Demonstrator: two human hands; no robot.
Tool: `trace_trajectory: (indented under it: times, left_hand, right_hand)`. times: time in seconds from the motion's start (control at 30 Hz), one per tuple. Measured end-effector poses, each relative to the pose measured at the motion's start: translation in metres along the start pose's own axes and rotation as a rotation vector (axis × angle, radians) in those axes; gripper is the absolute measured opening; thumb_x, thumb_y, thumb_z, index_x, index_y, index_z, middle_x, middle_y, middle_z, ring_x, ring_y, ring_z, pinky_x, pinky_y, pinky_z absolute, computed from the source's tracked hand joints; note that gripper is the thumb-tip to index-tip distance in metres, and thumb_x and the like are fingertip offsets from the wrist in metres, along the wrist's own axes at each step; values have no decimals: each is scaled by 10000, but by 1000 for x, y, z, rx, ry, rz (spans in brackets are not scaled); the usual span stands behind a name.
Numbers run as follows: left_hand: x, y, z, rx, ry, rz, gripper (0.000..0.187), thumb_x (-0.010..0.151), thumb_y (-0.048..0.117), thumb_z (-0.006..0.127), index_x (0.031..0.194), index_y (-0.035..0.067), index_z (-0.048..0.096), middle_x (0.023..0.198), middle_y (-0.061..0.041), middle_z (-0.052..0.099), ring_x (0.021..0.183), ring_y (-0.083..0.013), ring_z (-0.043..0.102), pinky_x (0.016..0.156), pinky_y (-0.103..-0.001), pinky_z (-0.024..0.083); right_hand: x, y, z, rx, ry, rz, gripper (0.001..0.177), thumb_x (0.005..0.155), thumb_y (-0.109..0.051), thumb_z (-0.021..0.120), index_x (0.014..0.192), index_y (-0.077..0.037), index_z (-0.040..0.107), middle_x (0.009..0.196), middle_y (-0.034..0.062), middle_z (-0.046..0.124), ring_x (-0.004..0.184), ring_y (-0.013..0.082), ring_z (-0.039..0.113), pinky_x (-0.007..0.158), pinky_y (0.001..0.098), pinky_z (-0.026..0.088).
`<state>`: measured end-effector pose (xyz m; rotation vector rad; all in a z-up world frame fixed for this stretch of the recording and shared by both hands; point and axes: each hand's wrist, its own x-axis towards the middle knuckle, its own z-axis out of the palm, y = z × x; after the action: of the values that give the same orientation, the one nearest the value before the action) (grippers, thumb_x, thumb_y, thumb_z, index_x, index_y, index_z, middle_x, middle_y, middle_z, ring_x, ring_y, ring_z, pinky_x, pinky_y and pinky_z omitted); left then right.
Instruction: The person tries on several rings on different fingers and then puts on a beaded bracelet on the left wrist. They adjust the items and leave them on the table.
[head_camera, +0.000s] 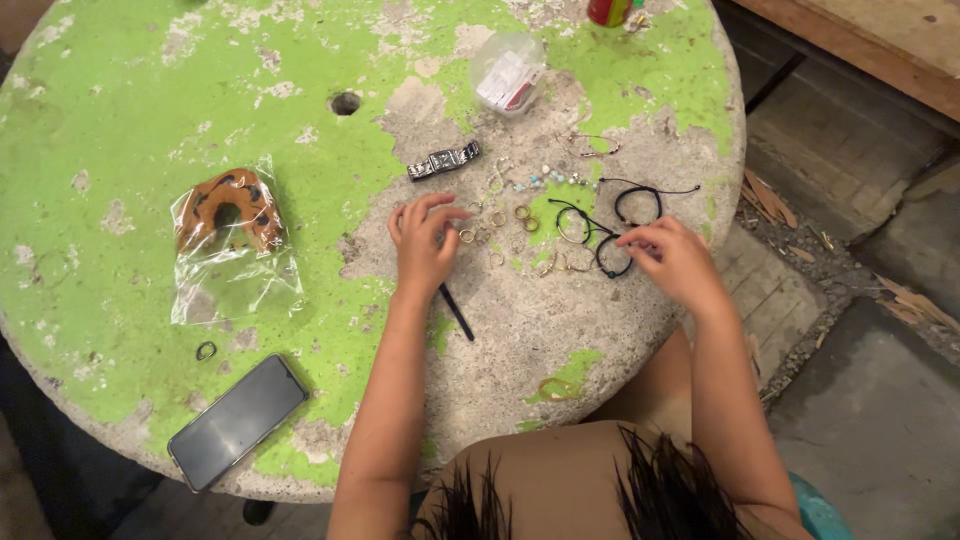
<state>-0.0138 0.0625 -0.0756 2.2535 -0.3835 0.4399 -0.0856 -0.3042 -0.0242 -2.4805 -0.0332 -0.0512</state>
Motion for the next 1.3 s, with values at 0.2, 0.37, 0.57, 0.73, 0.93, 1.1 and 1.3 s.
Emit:
trace_trajectory:
  times: [0.2, 0.37, 0.57, 0.73, 0.93, 1.1, 1.3]
  left_hand:
    - [3, 2, -5, -56, 83, -30, 229, 856, 66, 608, 1005, 180, 739, 1214, 1, 671, 1288, -208, 561, 1213, -478, 197]
    - [8, 6, -7, -137, 126, -52, 226, 883, 46, 595, 1002, 166, 746, 1192, -27, 702, 1214, -226, 602, 1169, -453, 246]
    - [22, -1, 8, -491, 211, -100, 254, 912, -30, 530, 1056, 72, 713, 1169, -72, 694, 1159, -221, 648, 1051, -354, 477]
    - [28, -18, 26, -667, 347, -169, 227, 969, -45, 509, 1111, 12, 677, 1106, -55, 683, 1053, -155, 646, 970, -291, 500]
    - [22, -33, 33, -778, 443, -201, 216, 998, -58, 475, 1105, 5, 652, 1080, -62, 672, 986, -142, 640, 928, -277, 514]
    - [26, -39, 33, -886, 434, -244, 179, 1020, -33, 483, 1102, 13, 636, 1101, -60, 671, 948, -136, 653, 882, -283, 540]
    - [31, -41, 33, -875, 389, -254, 197, 1026, -28, 480, 1136, 7, 640, 1077, -64, 680, 898, -128, 644, 846, -265, 520]
  right_hand:
    - [-2, 5, -2, -114, 11, -84, 135, 904, -113, 703, 962, -182, 803, 947, 76, 631, 819, 242, 651, 809, 393, 522]
    - [4, 9, -19, 165, 89, 62, 215, 941, -79, 608, 1117, -157, 704, 998, 76, 611, 815, 174, 709, 738, 337, 568]
    - [15, 4, -28, 48, 151, 38, 245, 932, -75, 657, 1160, -138, 717, 1008, 101, 633, 800, 219, 683, 753, 354, 561]
    - [46, -16, -8, 69, 125, -126, 248, 921, -98, 685, 1164, -139, 718, 1043, 92, 649, 877, 219, 689, 797, 355, 558]
    - [86, -39, 21, -52, 36, -127, 324, 900, -213, 709, 1223, -202, 687, 1141, 78, 645, 1058, 265, 640, 990, 477, 439]
    - [116, -50, 42, -93, 66, -215, 321, 917, -246, 704, 1237, -242, 675, 1268, 90, 609, 1244, 311, 533, 1074, 537, 328]
    - [144, -62, 71, -158, 42, -229, 291, 919, -206, 697, 1188, -309, 745, 1228, 42, 631, 1225, 278, 549, 1127, 533, 315]
